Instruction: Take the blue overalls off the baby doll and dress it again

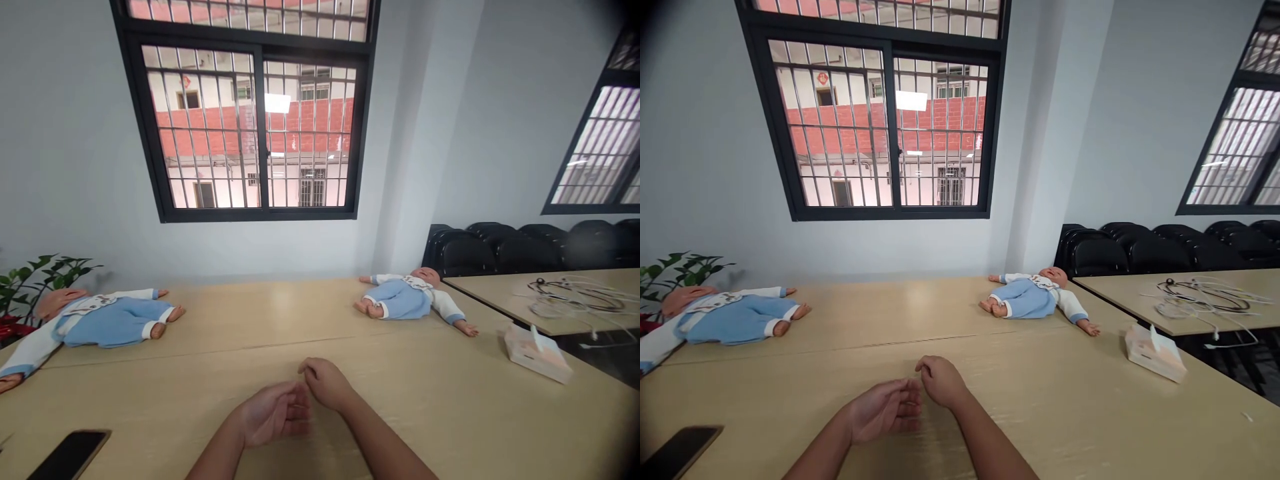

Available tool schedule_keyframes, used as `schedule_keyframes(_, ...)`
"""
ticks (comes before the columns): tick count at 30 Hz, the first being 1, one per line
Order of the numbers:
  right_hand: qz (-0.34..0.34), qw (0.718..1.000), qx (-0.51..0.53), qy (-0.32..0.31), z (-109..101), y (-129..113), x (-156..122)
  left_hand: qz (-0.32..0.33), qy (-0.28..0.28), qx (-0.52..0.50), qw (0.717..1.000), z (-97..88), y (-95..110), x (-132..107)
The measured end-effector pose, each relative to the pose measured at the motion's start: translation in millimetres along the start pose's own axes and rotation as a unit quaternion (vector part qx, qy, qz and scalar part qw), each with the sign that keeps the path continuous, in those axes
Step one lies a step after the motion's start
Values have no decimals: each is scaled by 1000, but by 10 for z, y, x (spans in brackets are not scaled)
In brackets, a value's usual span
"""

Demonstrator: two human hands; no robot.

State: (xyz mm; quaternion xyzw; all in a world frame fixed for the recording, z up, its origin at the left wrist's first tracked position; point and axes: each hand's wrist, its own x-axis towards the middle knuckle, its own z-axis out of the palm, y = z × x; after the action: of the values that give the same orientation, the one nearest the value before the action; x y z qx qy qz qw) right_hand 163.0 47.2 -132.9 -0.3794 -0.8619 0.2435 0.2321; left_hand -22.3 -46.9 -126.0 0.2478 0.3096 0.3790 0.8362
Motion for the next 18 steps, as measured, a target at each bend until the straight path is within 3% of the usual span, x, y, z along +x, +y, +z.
schedule_keyframes(13,-5,1000,-1,-1,31,11,16,-2,-8,-10,1000,-3,13,-7)
schedule_keyframes(18,8,998,64,25,45,79,33,4,5,-5,1000,-16,-7,-20)
